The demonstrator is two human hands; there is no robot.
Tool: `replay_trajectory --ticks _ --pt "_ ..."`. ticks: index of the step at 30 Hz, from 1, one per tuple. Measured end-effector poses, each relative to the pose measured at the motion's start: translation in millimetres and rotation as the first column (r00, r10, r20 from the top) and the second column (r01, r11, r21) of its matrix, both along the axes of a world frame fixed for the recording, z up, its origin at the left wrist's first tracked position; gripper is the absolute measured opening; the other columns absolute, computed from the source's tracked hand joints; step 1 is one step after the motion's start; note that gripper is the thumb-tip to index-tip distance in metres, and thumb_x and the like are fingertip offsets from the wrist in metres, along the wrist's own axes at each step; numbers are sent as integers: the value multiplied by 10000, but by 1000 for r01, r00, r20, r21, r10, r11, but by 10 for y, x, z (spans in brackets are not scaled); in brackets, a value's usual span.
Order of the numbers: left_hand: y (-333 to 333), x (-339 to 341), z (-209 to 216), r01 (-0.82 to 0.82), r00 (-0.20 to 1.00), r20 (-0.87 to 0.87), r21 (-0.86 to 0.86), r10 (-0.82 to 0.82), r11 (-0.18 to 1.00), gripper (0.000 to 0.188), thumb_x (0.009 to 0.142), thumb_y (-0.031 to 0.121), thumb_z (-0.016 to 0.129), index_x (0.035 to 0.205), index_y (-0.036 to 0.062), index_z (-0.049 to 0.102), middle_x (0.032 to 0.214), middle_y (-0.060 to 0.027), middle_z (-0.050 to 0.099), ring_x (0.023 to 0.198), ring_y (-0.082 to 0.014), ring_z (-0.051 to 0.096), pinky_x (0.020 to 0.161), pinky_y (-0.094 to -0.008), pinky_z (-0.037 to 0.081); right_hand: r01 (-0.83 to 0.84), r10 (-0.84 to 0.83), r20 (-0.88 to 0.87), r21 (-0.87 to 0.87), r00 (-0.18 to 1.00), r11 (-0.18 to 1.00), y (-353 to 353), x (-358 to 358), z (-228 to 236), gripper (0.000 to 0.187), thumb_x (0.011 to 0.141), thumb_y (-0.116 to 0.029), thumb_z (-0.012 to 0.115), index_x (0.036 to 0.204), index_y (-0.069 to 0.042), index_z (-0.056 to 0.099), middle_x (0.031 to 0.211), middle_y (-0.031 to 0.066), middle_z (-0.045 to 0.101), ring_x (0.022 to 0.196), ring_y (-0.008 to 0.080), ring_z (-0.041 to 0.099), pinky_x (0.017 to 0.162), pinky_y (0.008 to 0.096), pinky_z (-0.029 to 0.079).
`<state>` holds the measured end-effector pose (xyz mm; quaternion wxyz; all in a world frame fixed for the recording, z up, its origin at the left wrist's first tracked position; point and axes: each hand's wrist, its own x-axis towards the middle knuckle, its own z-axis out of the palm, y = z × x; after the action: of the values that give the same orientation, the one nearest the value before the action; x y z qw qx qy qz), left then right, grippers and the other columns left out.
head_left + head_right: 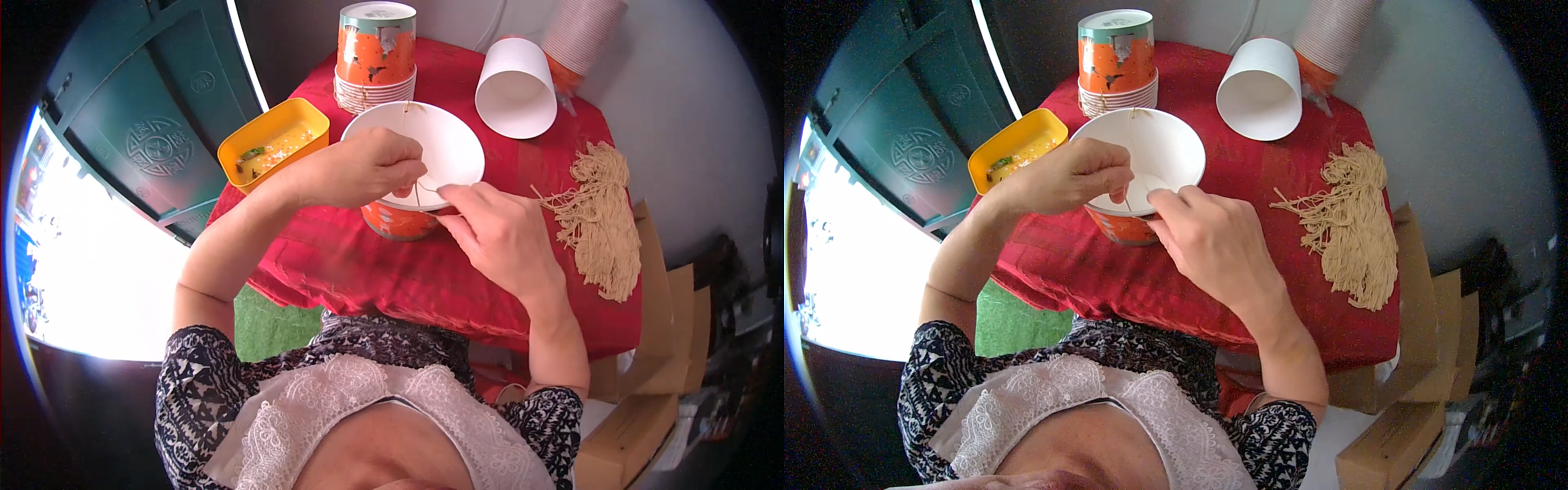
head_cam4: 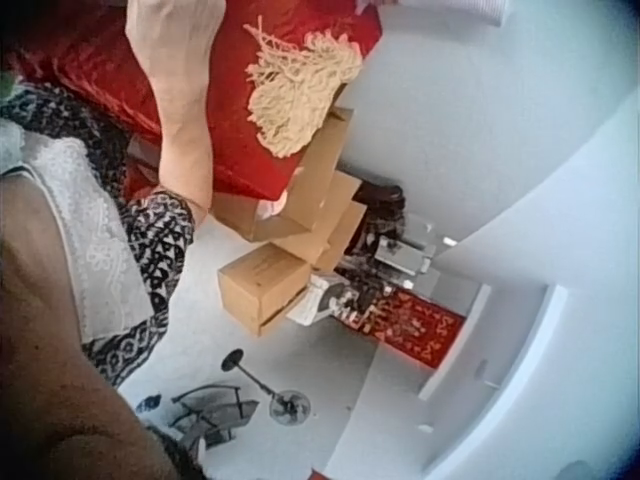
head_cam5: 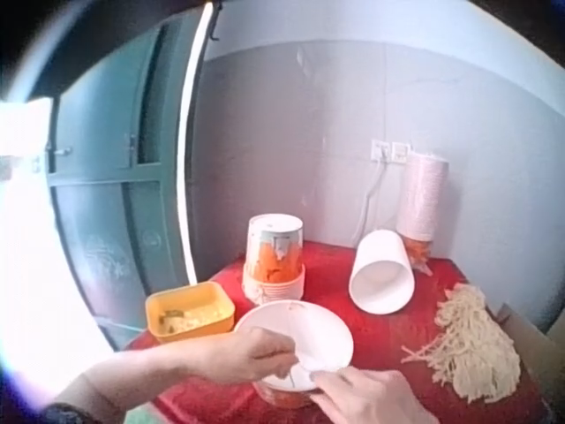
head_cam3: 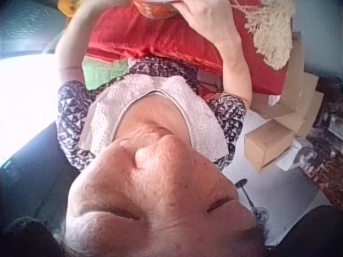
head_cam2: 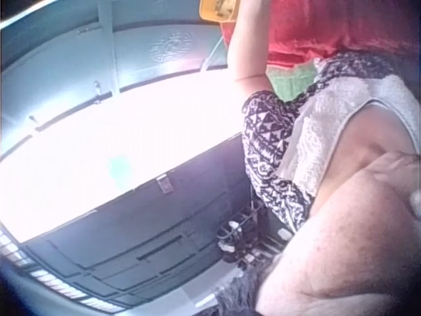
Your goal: Threading and tying string handles to the base of decorative paper buckets.
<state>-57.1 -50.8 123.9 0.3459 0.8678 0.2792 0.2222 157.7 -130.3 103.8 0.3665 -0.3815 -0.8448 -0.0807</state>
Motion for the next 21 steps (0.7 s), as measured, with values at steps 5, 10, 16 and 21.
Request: replay_trajectory --ticks 5,10,16,21 --pt "-61 -34 25 0 1000 10 -53 0 999 301 966 182 492 838 -70 595 676 -134 609 642 -185 595 623 -348 483 -55 25 285 99 958 994 189 14 -2 124 766 -85 632 698 -60 531 620 70 544 565 239 615 465 357 488" --pt "-219 -36 88 -104 994 -16 100 107 990 270 951 156 509 804 -65 563 693 -201 599 673 -321 620 636 -406 486 -91 -15 331 304 944 948 323 32 -140 87 687 -71 611 687 -71 523 595 49 486 514 181 559 439 302 462" --pt "-182 20 -7 -142 987 -31 314 159 939 193 924 126 547 827 -39 562 761 -211 604 747 -388 607 669 -433 482 -102 -54 292 494 955 864 593 33 -320 82 671 -69 612 717 -53 545 623 36 479 528 143 539 435 268 437" --pt "-13 147 -310 -160 977 -51 473 208 867 146 896 101 574 833 -30 556 812 -191 584 781 -382 597 686 -429 483 -87 -72 270 533 960 842 810 72 -534 77 698 -69 617 752 -40 569 605 23 491 503 135 527 433 269 425"
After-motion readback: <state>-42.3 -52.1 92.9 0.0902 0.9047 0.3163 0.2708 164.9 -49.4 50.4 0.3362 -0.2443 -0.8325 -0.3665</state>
